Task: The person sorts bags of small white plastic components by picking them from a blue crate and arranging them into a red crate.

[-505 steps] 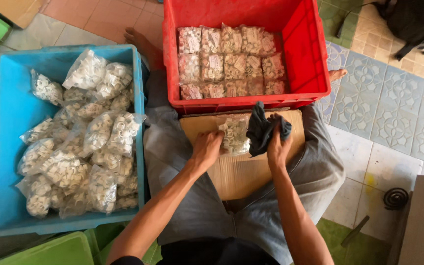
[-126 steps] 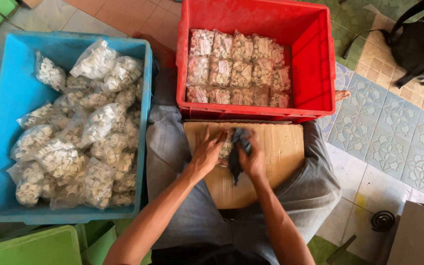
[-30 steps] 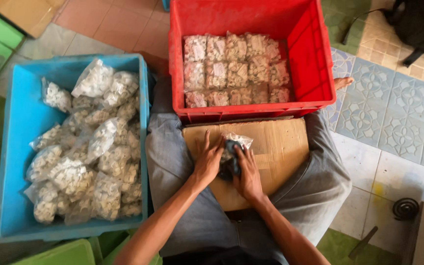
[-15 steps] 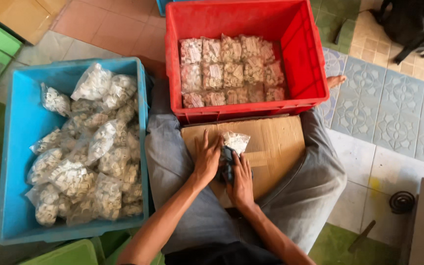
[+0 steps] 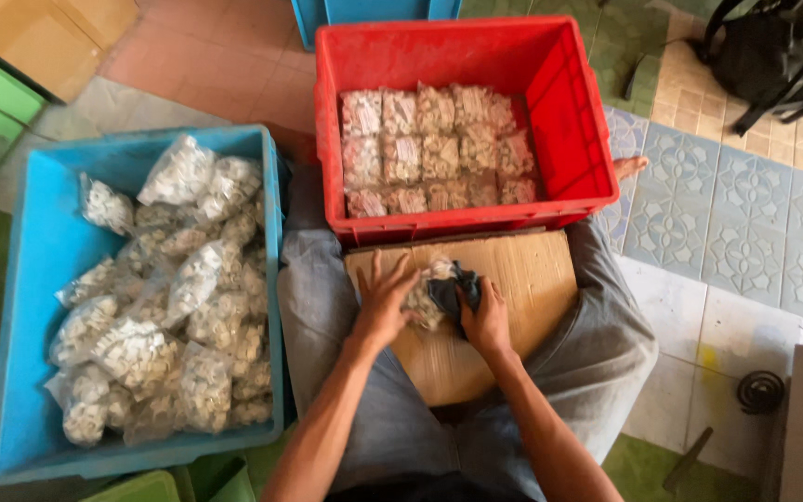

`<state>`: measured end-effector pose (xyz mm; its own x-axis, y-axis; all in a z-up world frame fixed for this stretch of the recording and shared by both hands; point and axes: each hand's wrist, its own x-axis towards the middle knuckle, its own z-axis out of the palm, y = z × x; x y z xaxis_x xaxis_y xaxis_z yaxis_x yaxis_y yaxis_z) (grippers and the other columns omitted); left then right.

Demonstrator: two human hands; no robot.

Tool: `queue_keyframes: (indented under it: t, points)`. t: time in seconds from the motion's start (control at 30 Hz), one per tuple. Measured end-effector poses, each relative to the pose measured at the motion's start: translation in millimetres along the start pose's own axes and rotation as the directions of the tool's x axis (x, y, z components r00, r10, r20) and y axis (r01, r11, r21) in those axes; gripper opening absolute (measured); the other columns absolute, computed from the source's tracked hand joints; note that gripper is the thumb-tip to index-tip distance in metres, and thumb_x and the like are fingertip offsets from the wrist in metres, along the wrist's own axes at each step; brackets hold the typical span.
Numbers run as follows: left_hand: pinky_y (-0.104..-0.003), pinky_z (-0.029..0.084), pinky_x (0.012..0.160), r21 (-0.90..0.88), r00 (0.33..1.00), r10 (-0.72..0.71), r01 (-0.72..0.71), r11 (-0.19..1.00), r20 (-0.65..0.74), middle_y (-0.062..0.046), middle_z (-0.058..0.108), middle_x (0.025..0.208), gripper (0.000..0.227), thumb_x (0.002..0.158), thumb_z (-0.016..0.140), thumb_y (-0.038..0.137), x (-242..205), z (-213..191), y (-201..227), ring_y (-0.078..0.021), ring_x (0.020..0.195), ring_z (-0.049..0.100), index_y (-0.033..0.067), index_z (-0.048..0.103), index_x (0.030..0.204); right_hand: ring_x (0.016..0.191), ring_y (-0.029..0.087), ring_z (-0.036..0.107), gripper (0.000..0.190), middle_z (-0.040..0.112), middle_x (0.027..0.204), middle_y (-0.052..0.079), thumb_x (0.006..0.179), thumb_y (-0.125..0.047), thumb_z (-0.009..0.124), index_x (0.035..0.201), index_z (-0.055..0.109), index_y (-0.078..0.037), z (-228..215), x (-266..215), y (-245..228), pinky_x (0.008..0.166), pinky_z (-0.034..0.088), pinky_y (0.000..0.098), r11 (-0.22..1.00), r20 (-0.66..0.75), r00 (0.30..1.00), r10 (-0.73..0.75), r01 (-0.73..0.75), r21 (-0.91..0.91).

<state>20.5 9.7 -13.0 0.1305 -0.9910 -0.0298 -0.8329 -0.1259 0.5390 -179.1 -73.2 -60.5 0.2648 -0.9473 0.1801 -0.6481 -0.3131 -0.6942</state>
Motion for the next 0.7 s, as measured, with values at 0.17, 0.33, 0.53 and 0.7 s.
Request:
queue_keyframes:
  t: [0.17, 0.33, 0.53, 0.7]
  points:
    - [-0.077, 0.021, 0.108, -0.071, 0.998, 0.028, -0.033, 0.997, -0.064, -0.002, 0.048, 0.152, 0.047, 0.091, 0.066, 0.016, 0, -8, -1, -0.0492, 0.149, 0.013, 0.014, 0.058, 0.137, 0.083, 0.043, 0.068, 0.032, 0.066, 0.079, 0.016, 0.086, -0.042, 0.076, 0.092, 0.061, -0.015, -29, -42, 1, 0.065, 0.049, 0.0504, 0.957, 0.077, 0.956, 0.284, -0.288, 0.04]
    - [-0.08, 0.023, 0.104, -0.035, 0.998, 0.067, -0.068, 0.997, -0.009, 0.001, 0.045, 0.153, 0.065, 0.091, 0.063, 0.044, 2, -2, 15, -0.0479, 0.15, 0.011, 0.0154, 0.046, 0.147, 0.081, 0.039, 0.067, 0.028, 0.066, 0.08, 0.016, 0.089, -0.036, 0.076, 0.095, 0.058, -0.015, -27, -44, -30, 0.067, 0.048, 0.0473, 0.906, 0.007, 0.911, 0.413, -0.412, 0.102]
    - [-0.08, 0.026, 0.103, -0.019, 0.997, 0.066, -0.065, 0.998, 0.042, 0.006, 0.05, 0.149, 0.058, 0.086, 0.069, 0.038, 6, 7, 10, -0.0451, 0.15, 0.011, 0.0202, 0.055, 0.139, 0.094, 0.041, 0.06, 0.02, 0.062, 0.101, 0.016, 0.079, -0.007, 0.071, 0.099, 0.069, -0.006, 11, 40, -3, 0.082, 0.052, 0.0474, 0.964, -0.053, 0.963, -0.265, 0.266, 0.007]
    - [-0.081, 0.019, 0.105, -0.036, 0.999, -0.003, 0.004, 0.999, 0.045, 0.006, 0.047, 0.151, 0.061, 0.089, 0.066, 0.039, 3, 5, 20, -0.047, 0.149, 0.013, 0.0185, 0.049, 0.144, 0.079, 0.044, 0.064, 0.015, 0.062, 0.082, 0.016, 0.084, -0.021, 0.073, 0.089, 0.069, -0.007, 26, 47, 10, 0.07, 0.052, 0.0499, 0.986, -0.031, 0.987, -0.16, 0.158, -0.063]
